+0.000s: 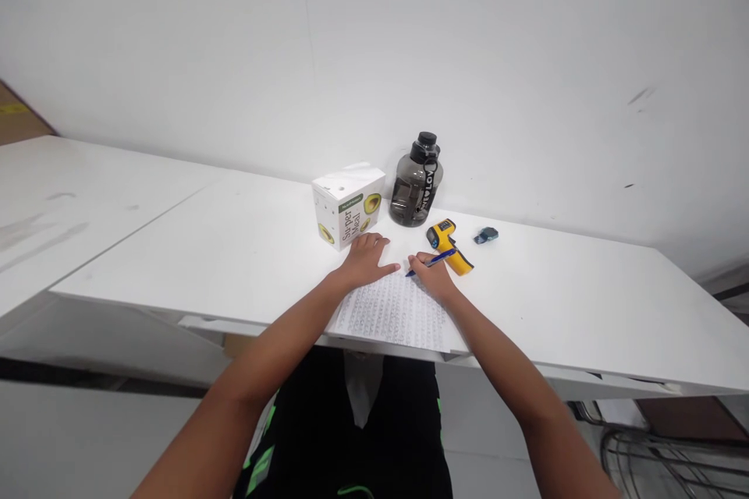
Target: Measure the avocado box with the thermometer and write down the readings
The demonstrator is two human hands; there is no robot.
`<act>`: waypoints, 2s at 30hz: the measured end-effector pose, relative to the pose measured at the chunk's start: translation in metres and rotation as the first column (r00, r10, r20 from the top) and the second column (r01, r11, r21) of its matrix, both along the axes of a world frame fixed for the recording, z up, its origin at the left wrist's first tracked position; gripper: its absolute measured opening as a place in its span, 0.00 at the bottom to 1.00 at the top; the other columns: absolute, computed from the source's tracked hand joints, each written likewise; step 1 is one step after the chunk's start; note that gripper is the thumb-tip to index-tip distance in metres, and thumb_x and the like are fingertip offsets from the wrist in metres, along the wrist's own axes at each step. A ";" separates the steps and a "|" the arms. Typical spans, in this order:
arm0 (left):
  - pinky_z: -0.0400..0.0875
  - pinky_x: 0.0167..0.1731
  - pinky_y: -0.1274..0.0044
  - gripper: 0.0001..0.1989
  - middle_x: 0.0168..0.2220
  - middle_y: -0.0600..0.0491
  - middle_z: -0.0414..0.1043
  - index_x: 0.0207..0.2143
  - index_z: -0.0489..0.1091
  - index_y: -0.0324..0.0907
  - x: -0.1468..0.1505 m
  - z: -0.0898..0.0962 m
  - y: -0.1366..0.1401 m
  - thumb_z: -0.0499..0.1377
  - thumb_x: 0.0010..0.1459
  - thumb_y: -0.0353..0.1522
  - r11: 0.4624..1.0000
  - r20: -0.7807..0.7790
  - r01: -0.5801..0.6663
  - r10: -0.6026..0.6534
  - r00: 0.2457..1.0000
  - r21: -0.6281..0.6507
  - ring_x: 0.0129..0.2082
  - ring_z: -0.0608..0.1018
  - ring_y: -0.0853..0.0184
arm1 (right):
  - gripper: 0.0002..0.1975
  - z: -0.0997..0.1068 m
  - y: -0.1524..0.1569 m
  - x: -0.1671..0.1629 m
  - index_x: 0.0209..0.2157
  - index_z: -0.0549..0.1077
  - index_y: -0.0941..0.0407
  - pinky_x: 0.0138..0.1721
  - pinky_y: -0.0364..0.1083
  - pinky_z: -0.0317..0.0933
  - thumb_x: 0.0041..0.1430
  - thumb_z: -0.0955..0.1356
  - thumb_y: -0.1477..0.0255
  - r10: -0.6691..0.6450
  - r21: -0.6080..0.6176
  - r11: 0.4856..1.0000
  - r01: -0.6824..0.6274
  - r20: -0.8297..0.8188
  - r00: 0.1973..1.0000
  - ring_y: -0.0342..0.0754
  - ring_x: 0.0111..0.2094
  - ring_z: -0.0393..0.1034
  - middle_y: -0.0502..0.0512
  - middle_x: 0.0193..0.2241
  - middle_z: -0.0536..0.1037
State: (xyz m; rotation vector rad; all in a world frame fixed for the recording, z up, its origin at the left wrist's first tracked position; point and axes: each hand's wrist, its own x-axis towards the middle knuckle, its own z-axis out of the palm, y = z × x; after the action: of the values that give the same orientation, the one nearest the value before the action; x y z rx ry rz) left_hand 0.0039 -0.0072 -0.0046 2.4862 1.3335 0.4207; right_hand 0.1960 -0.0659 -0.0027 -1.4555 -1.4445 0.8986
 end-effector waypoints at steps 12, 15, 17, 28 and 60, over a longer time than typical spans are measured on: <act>0.53 0.65 0.58 0.35 0.62 0.40 0.60 0.61 0.61 0.42 -0.001 -0.003 0.002 0.57 0.58 0.51 1.000 0.017 0.004 -0.004 1.000 -0.006 0.65 0.60 0.47 | 0.19 -0.001 0.000 0.000 0.17 0.64 0.53 0.31 0.45 0.56 0.55 0.65 0.57 -0.040 0.017 0.999 0.040 0.027 0.999 0.45 0.25 0.60 0.48 0.17 0.66; 0.52 0.65 0.57 0.36 0.63 0.40 0.60 0.61 0.60 0.41 0.000 -0.002 0.002 0.57 0.58 0.52 1.000 0.018 0.003 -0.003 1.000 -0.016 0.65 0.59 0.46 | 0.19 0.000 0.000 0.000 0.17 0.63 0.53 0.31 0.46 0.56 0.55 0.65 0.57 -0.028 0.021 0.999 0.028 0.031 0.999 0.45 0.25 0.60 0.48 0.17 0.65; 0.52 0.65 0.57 0.36 0.63 0.40 0.59 0.62 0.60 0.42 0.000 -0.001 0.002 0.57 0.58 0.52 1.000 0.019 0.003 -0.003 1.000 -0.018 0.65 0.59 0.46 | 0.20 0.000 0.000 0.000 0.17 0.63 0.53 0.31 0.46 0.57 0.55 0.66 0.56 -0.018 0.021 1.000 0.018 0.035 0.999 0.45 0.25 0.60 0.48 0.18 0.66; 0.51 0.65 0.57 0.35 0.65 0.40 0.58 0.61 0.62 0.43 -0.001 0.000 0.001 0.56 0.58 0.53 1.000 -0.022 0.002 -0.002 1.000 -0.011 0.66 0.58 0.46 | 0.21 -0.002 -0.001 0.000 0.18 0.64 0.53 0.30 0.45 0.57 0.56 0.66 0.54 -0.050 0.035 0.998 0.048 0.051 0.997 0.45 0.26 0.61 0.48 0.18 0.66; 0.53 0.65 0.57 0.36 0.65 0.40 0.57 0.63 0.59 0.43 0.000 -0.001 0.002 0.55 0.60 0.52 1.000 -0.014 0.012 -0.012 1.000 -0.018 0.66 0.58 0.46 | 0.19 -0.019 0.014 0.020 0.51 0.76 0.54 0.48 0.55 0.67 0.60 0.66 0.65 -0.146 0.280 0.959 0.042 0.363 0.920 0.55 0.42 0.74 0.61 0.48 0.79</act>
State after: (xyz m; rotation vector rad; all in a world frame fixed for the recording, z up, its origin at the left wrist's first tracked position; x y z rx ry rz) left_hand 0.0034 -0.0050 -0.0054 2.4860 1.3212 0.3870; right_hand 0.2161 -0.0520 -0.0215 -1.5303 -1.6852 0.3476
